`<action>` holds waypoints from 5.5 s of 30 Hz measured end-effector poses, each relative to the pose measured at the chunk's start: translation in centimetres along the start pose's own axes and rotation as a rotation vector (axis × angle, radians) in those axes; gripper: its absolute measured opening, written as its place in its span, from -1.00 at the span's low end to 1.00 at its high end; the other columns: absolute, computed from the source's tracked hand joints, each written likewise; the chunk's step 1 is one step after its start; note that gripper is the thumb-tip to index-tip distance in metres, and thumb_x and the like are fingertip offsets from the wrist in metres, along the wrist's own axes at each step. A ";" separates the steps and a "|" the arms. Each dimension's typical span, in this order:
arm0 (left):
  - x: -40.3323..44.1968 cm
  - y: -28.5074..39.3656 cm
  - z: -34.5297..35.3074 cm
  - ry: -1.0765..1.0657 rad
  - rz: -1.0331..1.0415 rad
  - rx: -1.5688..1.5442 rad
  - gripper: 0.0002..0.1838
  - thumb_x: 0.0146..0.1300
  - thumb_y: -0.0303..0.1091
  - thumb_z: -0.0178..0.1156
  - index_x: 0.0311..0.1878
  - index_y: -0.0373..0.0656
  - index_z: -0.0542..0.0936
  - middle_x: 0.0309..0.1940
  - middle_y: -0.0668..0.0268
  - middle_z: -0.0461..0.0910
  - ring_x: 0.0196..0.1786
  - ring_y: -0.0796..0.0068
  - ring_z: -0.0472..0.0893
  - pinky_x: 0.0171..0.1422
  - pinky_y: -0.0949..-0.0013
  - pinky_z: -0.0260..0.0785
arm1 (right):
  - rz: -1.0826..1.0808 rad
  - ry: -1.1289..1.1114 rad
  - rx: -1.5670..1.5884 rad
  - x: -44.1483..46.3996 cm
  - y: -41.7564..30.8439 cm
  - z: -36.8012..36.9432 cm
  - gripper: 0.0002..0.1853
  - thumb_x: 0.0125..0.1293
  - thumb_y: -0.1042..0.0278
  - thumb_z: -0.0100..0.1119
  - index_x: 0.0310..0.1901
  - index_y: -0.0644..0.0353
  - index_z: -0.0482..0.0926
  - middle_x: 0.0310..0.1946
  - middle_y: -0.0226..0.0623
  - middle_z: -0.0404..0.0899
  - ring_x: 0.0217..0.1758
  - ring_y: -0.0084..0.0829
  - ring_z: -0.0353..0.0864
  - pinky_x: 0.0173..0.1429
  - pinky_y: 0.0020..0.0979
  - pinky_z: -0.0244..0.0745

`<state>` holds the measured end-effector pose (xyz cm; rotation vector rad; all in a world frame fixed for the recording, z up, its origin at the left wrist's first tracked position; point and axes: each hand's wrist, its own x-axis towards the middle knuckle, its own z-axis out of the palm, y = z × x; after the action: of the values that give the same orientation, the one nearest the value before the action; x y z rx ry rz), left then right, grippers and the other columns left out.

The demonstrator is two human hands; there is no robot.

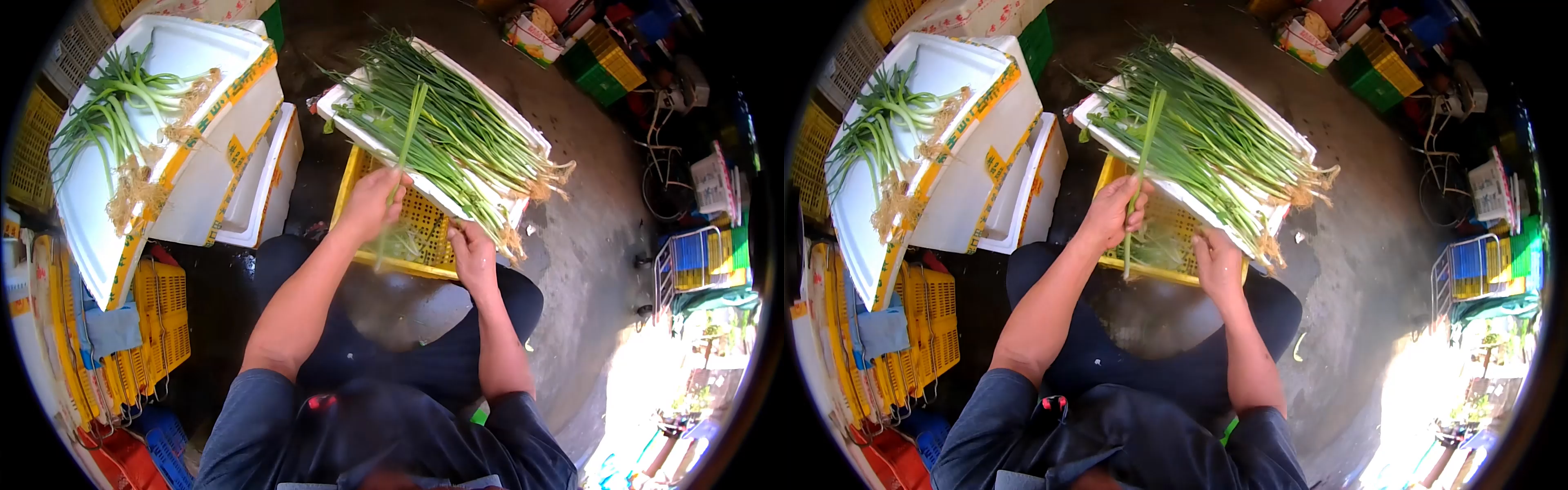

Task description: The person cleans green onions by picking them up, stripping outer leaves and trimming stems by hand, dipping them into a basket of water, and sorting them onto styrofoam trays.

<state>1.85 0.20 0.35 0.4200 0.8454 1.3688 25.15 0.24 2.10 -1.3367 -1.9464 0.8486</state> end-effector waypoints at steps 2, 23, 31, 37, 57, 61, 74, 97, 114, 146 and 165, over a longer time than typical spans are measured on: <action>-0.4 -0.2 0.5 -0.080 0.000 0.056 -0.71 0.53 -0.09 0.10 -0.08 -0.14 0.51 -0.47 0.39 0.42 -0.60 0.62 0.34 -0.57 0.53 0.12 | -0.156 0.084 0.033 2.3 -2.0 -1.4 -0.81 0.37 0.45 0.21 -0.10 0.39 0.65 -0.33 -0.09 0.65 -0.33 -0.32 0.63 -0.15 -0.36 0.50; -0.6 -1.2 1.5 -0.096 -0.067 0.191 -0.83 0.48 -0.21 0.21 -0.14 -0.08 0.48 -0.52 0.43 0.44 -0.62 0.68 0.31 -0.59 0.55 0.12 | 0.112 0.086 0.700 9.7 -3.9 1.2 -0.83 0.46 0.37 0.19 -0.23 0.30 0.57 -0.39 -0.28 0.65 -0.50 -0.52 0.57 -0.36 -0.51 0.50; -0.5 -1.3 0.9 -0.131 -0.078 0.261 -0.84 0.48 -0.23 0.20 -0.16 -0.08 0.50 -0.54 0.46 0.41 -0.66 0.72 0.26 -0.62 0.58 0.08 | 0.090 -0.145 0.458 9.1 -2.5 -2.0 -0.88 0.43 0.41 0.20 -0.19 0.30 0.60 -0.44 -0.39 0.63 -0.41 -0.60 0.56 -0.21 -0.53 0.46; -0.4 -1.7 1.3 -0.130 -0.081 0.299 -0.85 0.47 -0.24 0.20 -0.18 -0.08 0.51 -0.56 0.47 0.42 -0.66 0.73 0.26 -0.63 0.58 0.07 | 0.103 -0.168 0.508 8.3 -1.6 -2.7 -0.85 0.44 0.44 0.16 -0.15 0.36 0.63 -0.32 -0.24 0.69 -0.41 -0.52 0.61 -0.17 -0.44 0.55; -0.2 -1.5 0.6 -0.157 -0.096 0.214 -0.84 0.49 -0.23 0.17 -0.15 -0.09 0.48 -0.52 0.45 0.41 -0.64 0.72 0.24 -0.61 0.58 0.07 | 0.012 -0.004 0.432 7.2 -0.1 -1.5 -0.84 0.44 0.42 0.17 -0.22 0.34 0.66 -0.37 -0.30 0.66 -0.45 -0.57 0.58 -0.24 -0.51 0.48; -0.4 -1.5 0.8 -0.158 -0.076 0.254 -0.84 0.50 -0.24 0.16 -0.17 -0.09 0.49 -0.52 0.46 0.40 -0.64 0.74 0.23 -0.61 0.58 0.05 | 0.042 0.016 0.428 6.2 -0.5 -1.2 -0.88 0.41 0.47 0.20 -0.15 0.36 0.63 -0.35 -0.36 0.65 -0.39 -0.61 0.59 -0.26 -0.52 0.48; -0.6 -1.4 1.1 -0.149 -0.053 0.342 -0.84 0.45 -0.25 0.22 -0.22 -0.11 0.54 -0.55 0.56 0.36 -0.58 0.77 0.23 -0.54 0.58 0.04 | -0.304 -0.025 -0.067 6.7 -0.6 -4.1 -0.82 0.25 0.52 0.28 -0.11 0.32 0.64 -0.25 -0.05 0.69 -0.20 -0.18 0.72 -0.10 -0.31 0.59; 0.1 -2.0 1.1 -0.116 -0.086 0.470 -0.81 0.47 -0.20 0.19 -0.21 -0.08 0.49 -0.58 0.53 0.34 -0.68 0.77 0.19 -0.65 0.57 -0.05 | -0.565 0.138 -0.573 7.9 2.6 -0.5 -0.87 0.20 0.51 0.18 -0.20 0.23 0.52 -0.39 -0.03 0.54 -0.38 0.04 0.59 -0.28 -0.02 0.52; -0.6 -0.3 -0.5 -0.135 -0.266 0.176 -0.83 0.51 -0.19 0.13 -0.14 -0.06 0.45 -0.58 0.53 0.32 -0.68 0.75 0.14 -0.63 0.56 -0.06 | -0.137 -0.318 -0.518 3.2 0.5 -2.0 -0.63 0.31 0.33 0.25 0.10 0.32 0.58 -0.11 0.12 0.64 -0.12 0.06 0.65 0.01 -0.14 0.56; 0.0 -0.2 -0.3 -0.136 -0.305 0.419 -0.79 0.49 -0.16 0.15 -0.19 -0.08 0.47 -0.56 0.53 0.34 -0.66 0.75 0.14 -0.61 0.54 -0.06 | -0.167 0.238 -0.403 11.2 5.2 -0.3 -0.77 0.42 0.36 -0.01 -0.22 0.33 0.58 -0.34 0.19 0.62 -0.26 0.19 0.60 -0.16 0.02 0.48; 0.2 1.8 -1.8 0.203 0.069 -0.064 -0.78 0.41 -0.19 0.28 -0.18 -0.09 0.49 -0.53 0.45 0.39 -0.65 0.65 0.31 -0.60 0.52 0.11 | -0.048 -0.540 -0.283 -0.2 6.0 10.4 -0.65 0.42 0.19 0.10 0.04 0.28 0.64 -0.18 0.12 0.70 -0.10 0.12 0.69 0.00 -0.02 0.56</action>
<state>-0.67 0.33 0.40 0.2653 0.9576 1.5165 20.36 0.05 -8.90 -1.2986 -2.5850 1.0159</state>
